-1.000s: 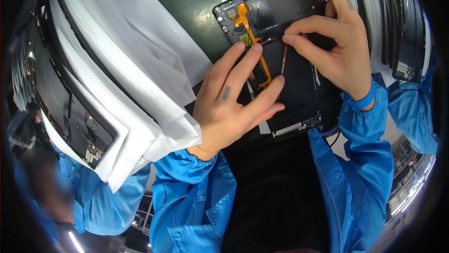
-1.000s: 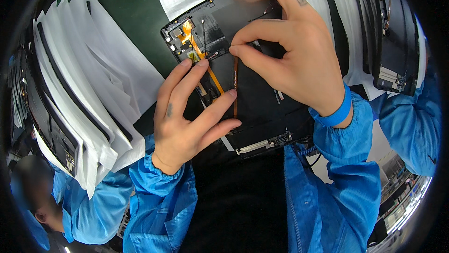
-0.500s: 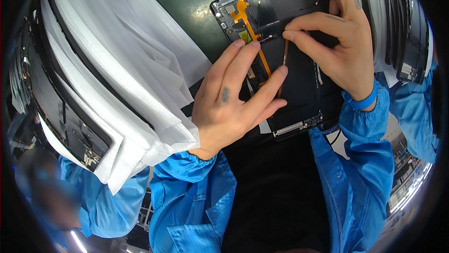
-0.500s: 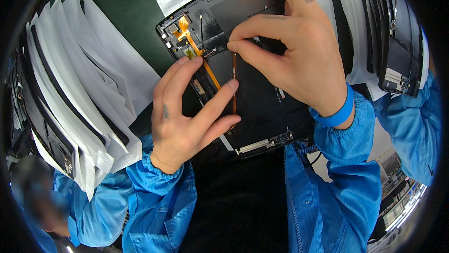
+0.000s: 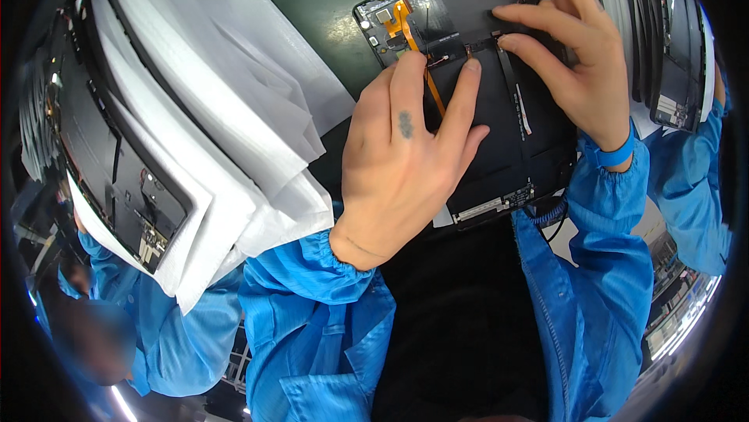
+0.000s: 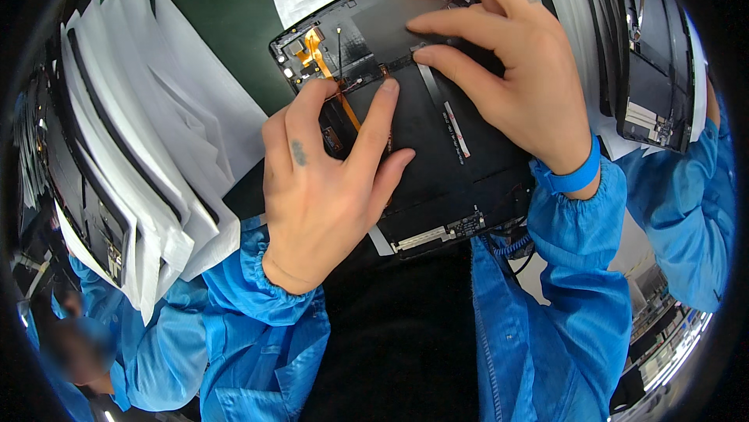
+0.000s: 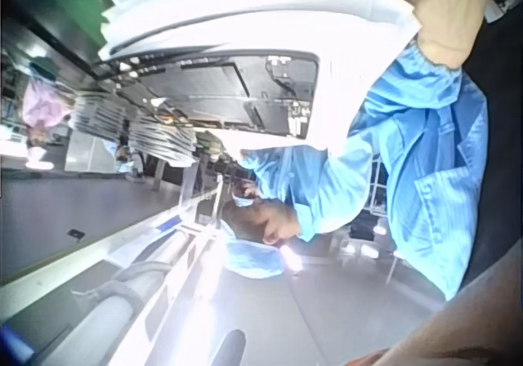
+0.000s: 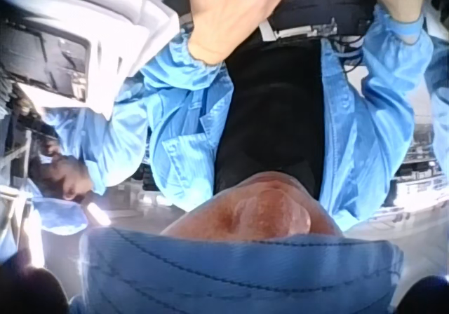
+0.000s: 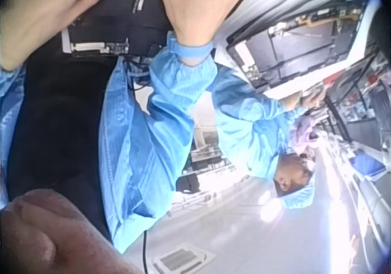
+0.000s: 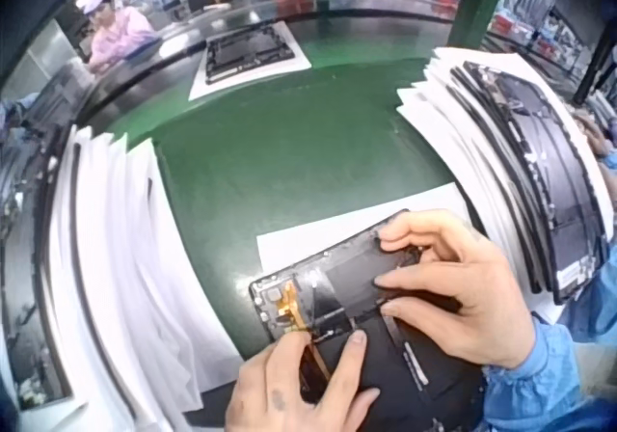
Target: Manually assemble internal components of tablet computers on a production line.
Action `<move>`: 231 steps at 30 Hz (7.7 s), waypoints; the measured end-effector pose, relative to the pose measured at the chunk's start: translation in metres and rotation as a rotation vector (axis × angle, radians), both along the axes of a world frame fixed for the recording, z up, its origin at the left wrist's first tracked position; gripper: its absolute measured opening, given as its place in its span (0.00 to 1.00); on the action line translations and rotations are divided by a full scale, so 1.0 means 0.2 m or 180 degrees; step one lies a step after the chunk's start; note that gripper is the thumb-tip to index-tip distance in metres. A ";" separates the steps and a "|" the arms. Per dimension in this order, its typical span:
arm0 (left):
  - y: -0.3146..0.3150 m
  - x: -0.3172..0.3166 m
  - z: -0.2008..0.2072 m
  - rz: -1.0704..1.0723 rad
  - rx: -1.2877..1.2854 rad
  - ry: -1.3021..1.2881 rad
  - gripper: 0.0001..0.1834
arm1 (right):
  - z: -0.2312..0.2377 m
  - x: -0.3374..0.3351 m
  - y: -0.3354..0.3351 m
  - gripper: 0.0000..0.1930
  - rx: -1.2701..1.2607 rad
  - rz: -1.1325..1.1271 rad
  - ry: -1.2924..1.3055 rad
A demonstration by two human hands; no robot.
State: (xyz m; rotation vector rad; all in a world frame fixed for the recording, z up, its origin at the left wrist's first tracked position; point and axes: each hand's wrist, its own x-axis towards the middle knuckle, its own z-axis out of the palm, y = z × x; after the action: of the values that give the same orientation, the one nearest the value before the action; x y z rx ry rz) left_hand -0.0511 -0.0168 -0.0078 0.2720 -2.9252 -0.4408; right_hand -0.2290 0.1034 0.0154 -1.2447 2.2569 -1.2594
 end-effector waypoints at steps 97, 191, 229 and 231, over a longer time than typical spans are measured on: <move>0.09 0.13 0.16 -0.1047 0.4173 0.0616 0.17 | 0.14 0.21 0.43 0.11 -0.1030 0.1454 0.0428; 0.01 0.34 0.19 0.0152 0.4547 -0.0272 0.26 | -0.36 0.41 0.96 0.04 -0.1324 -0.1771 0.0638; 0.10 -0.10 0.23 -0.1077 0.3274 0.0628 0.12 | 0.12 -0.05 0.71 0.13 -0.0286 -0.1181 0.2308; 0.16 -0.29 0.16 -0.0816 0.4051 0.0374 0.12 | 0.12 -0.05 0.73 0.12 -0.0275 -0.1089 0.2214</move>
State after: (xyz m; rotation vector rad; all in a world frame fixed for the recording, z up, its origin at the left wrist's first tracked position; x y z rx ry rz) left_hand -0.1089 0.0147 0.0247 -0.0064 -2.1277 -2.1738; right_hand -0.2388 0.2492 0.0386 -1.5578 3.0371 -1.1552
